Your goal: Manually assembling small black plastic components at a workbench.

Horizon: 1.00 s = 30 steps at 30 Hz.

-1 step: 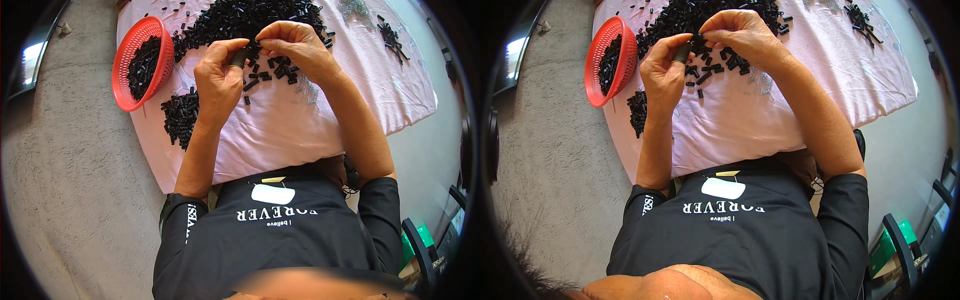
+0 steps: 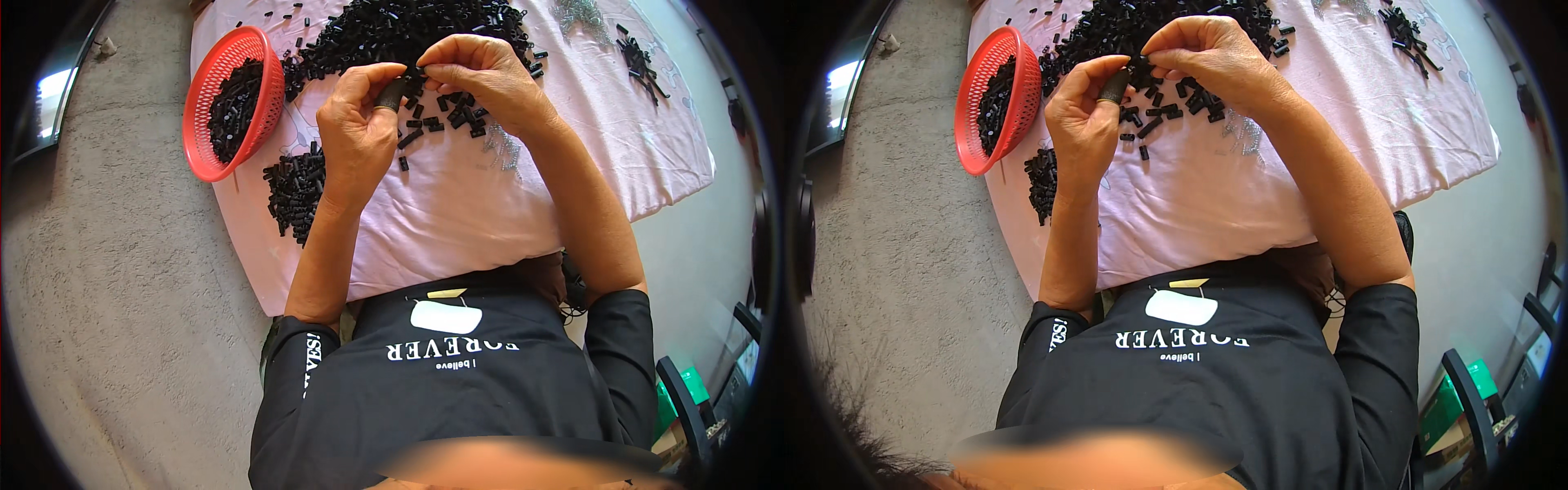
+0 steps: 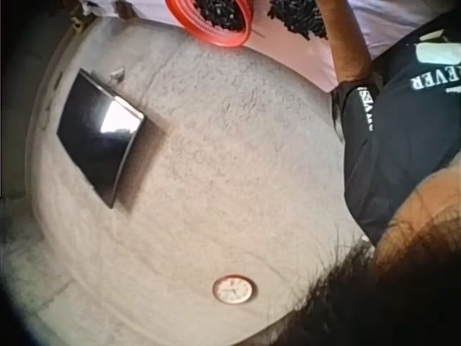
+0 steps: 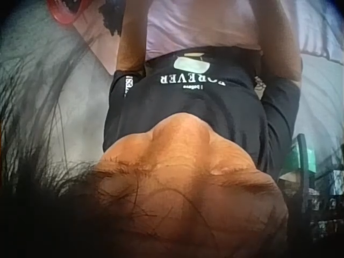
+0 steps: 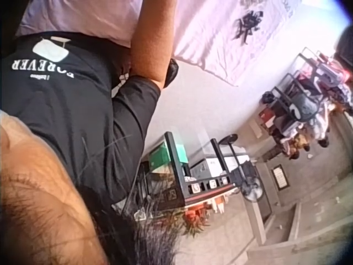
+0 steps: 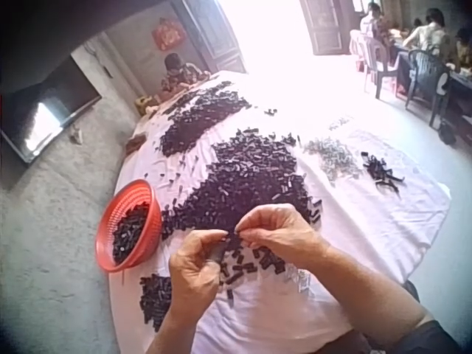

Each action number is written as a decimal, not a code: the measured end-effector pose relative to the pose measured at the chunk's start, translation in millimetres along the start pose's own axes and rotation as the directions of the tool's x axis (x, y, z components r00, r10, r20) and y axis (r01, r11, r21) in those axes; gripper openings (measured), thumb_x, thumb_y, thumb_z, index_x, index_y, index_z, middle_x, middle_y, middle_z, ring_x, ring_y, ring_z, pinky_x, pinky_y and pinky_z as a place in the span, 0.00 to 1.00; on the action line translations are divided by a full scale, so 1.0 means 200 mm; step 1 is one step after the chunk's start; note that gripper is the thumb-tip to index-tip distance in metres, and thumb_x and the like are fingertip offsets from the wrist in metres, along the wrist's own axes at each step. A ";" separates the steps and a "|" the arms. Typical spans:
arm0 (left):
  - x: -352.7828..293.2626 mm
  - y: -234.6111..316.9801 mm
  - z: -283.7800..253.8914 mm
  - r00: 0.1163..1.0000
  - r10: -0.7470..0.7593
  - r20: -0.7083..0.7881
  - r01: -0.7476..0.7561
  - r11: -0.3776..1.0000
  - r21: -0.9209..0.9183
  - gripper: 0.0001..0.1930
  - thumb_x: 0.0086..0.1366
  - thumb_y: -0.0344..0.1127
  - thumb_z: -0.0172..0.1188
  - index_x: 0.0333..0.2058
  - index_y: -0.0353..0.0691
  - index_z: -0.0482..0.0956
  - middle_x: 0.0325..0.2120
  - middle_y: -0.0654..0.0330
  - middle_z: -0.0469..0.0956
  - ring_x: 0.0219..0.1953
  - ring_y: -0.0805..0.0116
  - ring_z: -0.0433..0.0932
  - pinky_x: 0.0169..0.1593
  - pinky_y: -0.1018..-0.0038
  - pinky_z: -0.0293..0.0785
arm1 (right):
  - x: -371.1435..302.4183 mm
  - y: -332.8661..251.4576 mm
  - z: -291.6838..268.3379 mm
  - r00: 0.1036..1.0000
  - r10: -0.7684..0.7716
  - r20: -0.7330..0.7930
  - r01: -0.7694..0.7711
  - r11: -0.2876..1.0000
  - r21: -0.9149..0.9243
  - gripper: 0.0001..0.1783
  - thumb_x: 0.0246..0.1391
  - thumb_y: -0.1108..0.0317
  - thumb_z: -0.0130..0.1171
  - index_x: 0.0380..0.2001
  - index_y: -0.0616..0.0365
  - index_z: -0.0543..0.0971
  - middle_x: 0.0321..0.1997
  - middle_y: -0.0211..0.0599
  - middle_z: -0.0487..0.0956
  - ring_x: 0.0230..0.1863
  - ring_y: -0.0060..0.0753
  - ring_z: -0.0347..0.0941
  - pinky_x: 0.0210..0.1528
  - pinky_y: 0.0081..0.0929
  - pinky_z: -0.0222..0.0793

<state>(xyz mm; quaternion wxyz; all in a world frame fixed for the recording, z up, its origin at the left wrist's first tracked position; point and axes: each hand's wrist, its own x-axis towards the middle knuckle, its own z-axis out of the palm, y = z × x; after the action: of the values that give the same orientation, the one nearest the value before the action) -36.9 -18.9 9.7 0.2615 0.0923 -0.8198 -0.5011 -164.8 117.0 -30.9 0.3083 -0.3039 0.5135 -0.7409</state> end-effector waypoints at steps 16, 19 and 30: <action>-0.01 0.00 -0.01 0.997 0.050 0.051 -0.052 0.997 0.049 0.10 0.56 0.15 0.57 0.35 0.33 0.80 0.30 0.61 0.80 0.32 0.75 0.80 0.39 0.80 0.76 | 0.00 0.00 0.01 0.997 0.007 0.080 -0.006 1.000 -0.013 0.08 0.57 0.75 0.60 0.41 0.63 0.81 0.36 0.29 0.81 0.37 0.15 0.76 0.44 0.15 0.74; -0.02 0.00 -0.02 0.998 0.019 0.068 -0.021 0.999 0.025 0.10 0.55 0.15 0.58 0.36 0.33 0.80 0.30 0.61 0.80 0.32 0.76 0.80 0.39 0.81 0.76 | 0.00 0.01 0.00 0.997 0.015 0.081 -0.016 1.000 0.017 0.08 0.58 0.75 0.59 0.41 0.63 0.80 0.36 0.30 0.81 0.38 0.15 0.76 0.44 0.16 0.74; -0.05 0.00 -0.01 0.992 0.116 0.043 -0.112 0.990 -0.083 0.11 0.54 0.13 0.56 0.36 0.31 0.79 0.32 0.61 0.80 0.34 0.77 0.79 0.41 0.81 0.76 | 0.00 0.00 -0.01 0.981 0.113 0.158 -0.141 0.974 0.177 0.08 0.59 0.73 0.59 0.41 0.62 0.79 0.35 0.31 0.81 0.36 0.17 0.79 0.42 0.15 0.77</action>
<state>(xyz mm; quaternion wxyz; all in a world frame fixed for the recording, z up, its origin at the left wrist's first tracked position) -27.1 -17.5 6.7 0.2735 0.0225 -0.8091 -0.5197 -166.6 118.9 -31.7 0.4192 -0.2936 0.4359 -0.7403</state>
